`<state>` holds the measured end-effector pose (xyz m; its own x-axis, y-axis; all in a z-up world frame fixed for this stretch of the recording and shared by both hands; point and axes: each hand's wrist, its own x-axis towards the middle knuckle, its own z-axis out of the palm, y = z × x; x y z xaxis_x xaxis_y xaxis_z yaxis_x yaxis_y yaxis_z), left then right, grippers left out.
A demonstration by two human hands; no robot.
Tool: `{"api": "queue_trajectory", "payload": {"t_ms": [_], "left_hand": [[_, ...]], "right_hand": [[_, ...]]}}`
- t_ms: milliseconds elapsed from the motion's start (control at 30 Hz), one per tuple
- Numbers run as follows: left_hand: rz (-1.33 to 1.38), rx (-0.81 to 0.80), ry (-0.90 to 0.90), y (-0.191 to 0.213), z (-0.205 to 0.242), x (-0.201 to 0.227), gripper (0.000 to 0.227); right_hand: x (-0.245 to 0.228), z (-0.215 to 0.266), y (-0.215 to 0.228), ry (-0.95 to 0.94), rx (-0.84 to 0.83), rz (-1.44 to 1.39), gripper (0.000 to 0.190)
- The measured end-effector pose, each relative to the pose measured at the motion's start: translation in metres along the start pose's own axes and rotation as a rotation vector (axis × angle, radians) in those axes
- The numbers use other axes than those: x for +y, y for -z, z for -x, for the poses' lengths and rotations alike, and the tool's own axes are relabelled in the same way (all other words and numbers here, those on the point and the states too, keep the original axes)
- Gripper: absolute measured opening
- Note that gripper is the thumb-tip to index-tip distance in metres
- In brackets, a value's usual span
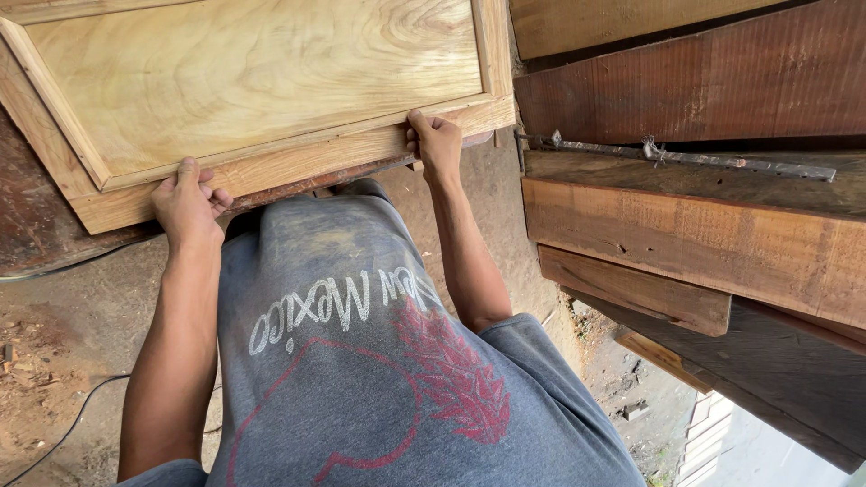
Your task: The person applies pink paste to a thin wooden strip, fits it into a rectangular wooden frame, and secures it with a hammer and nails. The person repeats this process for multiple strips, aligning and nailing each one into the frame.
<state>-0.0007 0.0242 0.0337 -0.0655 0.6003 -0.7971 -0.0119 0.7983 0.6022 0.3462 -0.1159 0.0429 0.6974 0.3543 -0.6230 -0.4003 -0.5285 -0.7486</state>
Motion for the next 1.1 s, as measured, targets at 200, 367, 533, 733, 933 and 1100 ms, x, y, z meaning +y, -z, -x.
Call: {"api": "queue_trajectory", "payload": {"t_ms": [200,367,533,733,933,1100], "left_hand": [[-0.028,-0.021,-0.036,0.002,0.006,0.005,0.029],[-0.422,-0.011,-0.534,0.003,0.024,0.003,0.024],[-0.791,-0.144,-1.211,-0.029,0.034,-0.006,0.006],[-0.927,-0.329,-1.530,-0.108,0.024,-0.019,0.033],[-1.078,-0.413,-1.712,-0.156,0.012,-0.030,0.027],[-1.094,-0.436,-1.676,-0.160,0.011,-0.039,0.021]], "right_hand": [[-0.007,0.007,0.002,-0.009,-0.015,0.015,0.029],[-0.014,0.007,-0.002,0.012,-0.002,0.031,0.028],[0.000,0.006,0.012,0.002,-0.090,0.100,0.031],[0.010,-0.016,0.085,0.978,0.206,0.748,0.014],[-0.017,-0.049,0.121,1.308,0.197,1.165,0.028],[-0.037,-0.046,0.121,1.353,0.078,1.217,0.033]]}}
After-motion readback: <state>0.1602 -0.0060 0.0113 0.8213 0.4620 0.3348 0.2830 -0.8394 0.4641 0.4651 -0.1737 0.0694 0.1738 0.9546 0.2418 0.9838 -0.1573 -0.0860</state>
